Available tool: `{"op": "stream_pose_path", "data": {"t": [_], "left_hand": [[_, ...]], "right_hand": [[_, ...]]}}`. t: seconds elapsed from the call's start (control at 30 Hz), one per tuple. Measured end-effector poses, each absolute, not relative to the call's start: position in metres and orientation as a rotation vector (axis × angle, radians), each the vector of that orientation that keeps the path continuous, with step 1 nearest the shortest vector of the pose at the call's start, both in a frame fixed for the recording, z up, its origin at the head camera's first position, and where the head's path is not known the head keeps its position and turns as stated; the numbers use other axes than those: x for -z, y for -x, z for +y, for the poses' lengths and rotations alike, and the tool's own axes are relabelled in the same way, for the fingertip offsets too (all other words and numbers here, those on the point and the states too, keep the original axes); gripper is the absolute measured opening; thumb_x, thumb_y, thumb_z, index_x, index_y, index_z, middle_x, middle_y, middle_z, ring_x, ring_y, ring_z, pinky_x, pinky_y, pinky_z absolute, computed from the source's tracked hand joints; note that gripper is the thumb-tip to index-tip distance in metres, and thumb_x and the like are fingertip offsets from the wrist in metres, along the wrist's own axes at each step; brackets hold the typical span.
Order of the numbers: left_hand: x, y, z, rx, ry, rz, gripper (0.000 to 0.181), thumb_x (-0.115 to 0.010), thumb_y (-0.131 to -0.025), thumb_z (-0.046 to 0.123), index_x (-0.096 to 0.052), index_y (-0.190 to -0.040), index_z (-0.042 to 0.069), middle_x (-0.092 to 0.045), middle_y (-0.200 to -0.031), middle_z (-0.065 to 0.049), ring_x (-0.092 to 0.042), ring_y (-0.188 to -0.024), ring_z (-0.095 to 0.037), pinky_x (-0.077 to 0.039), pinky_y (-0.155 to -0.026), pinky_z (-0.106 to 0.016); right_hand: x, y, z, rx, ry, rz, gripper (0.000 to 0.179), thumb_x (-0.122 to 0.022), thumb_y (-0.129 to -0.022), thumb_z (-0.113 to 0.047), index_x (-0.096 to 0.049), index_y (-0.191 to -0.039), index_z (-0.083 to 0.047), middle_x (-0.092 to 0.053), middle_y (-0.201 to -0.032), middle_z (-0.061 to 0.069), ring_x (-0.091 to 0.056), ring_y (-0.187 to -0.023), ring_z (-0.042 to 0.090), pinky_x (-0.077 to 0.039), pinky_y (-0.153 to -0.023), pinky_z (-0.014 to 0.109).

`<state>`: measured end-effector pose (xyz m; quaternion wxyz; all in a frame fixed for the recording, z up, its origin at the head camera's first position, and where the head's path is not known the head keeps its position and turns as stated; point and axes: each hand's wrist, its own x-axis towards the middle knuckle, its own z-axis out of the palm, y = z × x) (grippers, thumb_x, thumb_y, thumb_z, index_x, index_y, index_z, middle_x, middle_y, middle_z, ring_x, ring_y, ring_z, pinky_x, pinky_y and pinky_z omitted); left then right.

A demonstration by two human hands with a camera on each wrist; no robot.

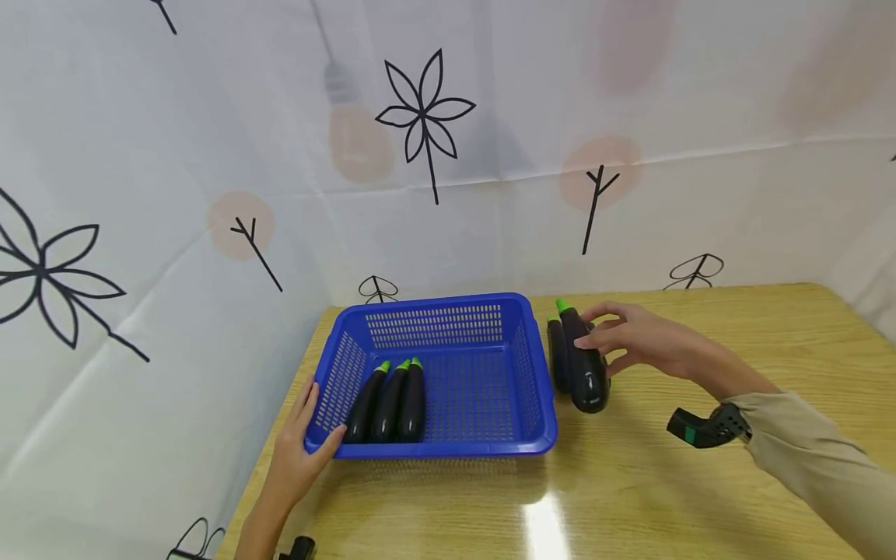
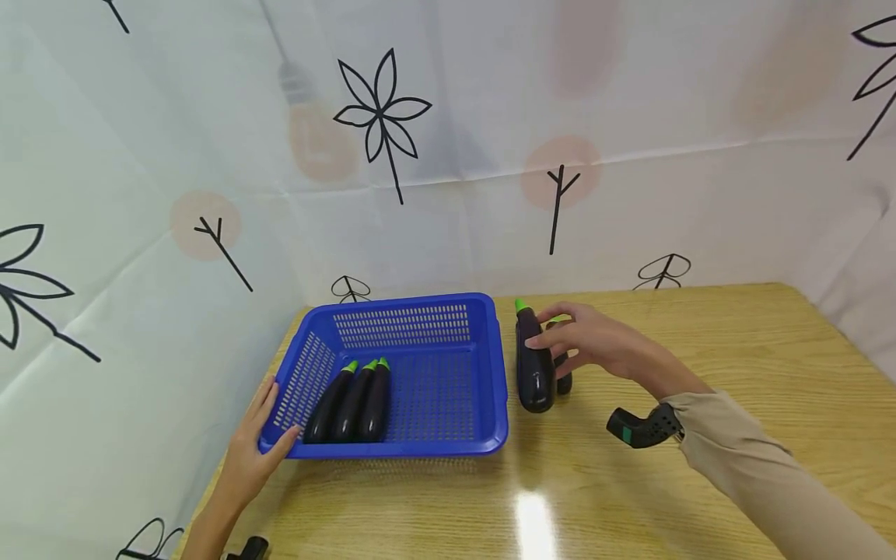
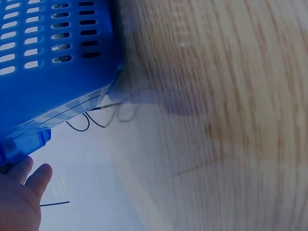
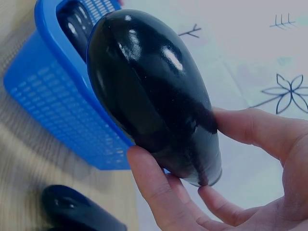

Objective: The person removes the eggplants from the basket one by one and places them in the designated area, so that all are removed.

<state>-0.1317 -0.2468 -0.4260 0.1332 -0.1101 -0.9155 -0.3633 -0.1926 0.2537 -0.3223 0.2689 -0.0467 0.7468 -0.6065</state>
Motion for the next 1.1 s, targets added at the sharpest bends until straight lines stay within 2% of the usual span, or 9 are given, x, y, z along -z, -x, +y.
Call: {"op": "stream_pose_path", "data": {"t": [0.3, 0.53, 0.9, 1.1], "left_hand": [[0.424, 0.131, -0.247, 1.048, 0.316, -2.658, 0.078, -0.069, -0.085, 0.022, -0.027, -0.149, 0.005, -0.020, -0.155, -0.008, -0.033, -0.132, -0.041, -0.040, -0.090, -0.057], [0.424, 0.130, -0.245, 1.040, 0.322, -2.661, 0.078, -0.069, -0.086, 0.022, -0.027, -0.149, 0.006, -0.021, -0.155, -0.008, -0.035, -0.130, -0.041, -0.041, -0.088, -0.058], [0.425, 0.130, -0.246, 1.056, 0.313, -2.645, 0.078, -0.070, -0.084, 0.021, -0.029, -0.149, 0.005, -0.022, -0.155, -0.007, -0.035, -0.131, -0.039, -0.041, -0.090, -0.056], [0.424, 0.129, -0.246, 1.062, 0.306, -2.646, 0.078, -0.070, -0.084, 0.022, -0.029, -0.148, 0.005, -0.022, -0.155, -0.006, -0.034, -0.131, -0.039, -0.041, -0.091, -0.055]], "right_hand": [[0.326, 0.193, 0.273, 1.610, 0.117, 2.032, 0.067, -0.063, -0.091, -0.020, -0.024, -0.139, 0.006, -0.062, -0.106, 0.013, -0.058, -0.100, 0.031, -0.051, -0.080, 0.047], [0.332, 0.194, 0.289, 1.627, 0.121, 2.027, 0.063, -0.061, -0.092, -0.017, -0.025, -0.138, 0.007, -0.063, -0.107, 0.013, -0.061, -0.097, 0.030, -0.051, -0.081, 0.048], [0.343, 0.197, 0.305, 1.575, 0.092, 2.067, 0.070, -0.059, -0.093, -0.019, -0.019, -0.143, 0.008, -0.060, -0.109, 0.011, -0.060, -0.099, 0.028, -0.051, -0.082, 0.047], [0.349, 0.199, 0.310, 1.569, 0.067, 2.061, 0.069, -0.060, -0.093, -0.019, -0.021, -0.142, 0.008, -0.060, -0.109, 0.012, -0.061, -0.097, 0.029, -0.050, -0.084, 0.048]]}}
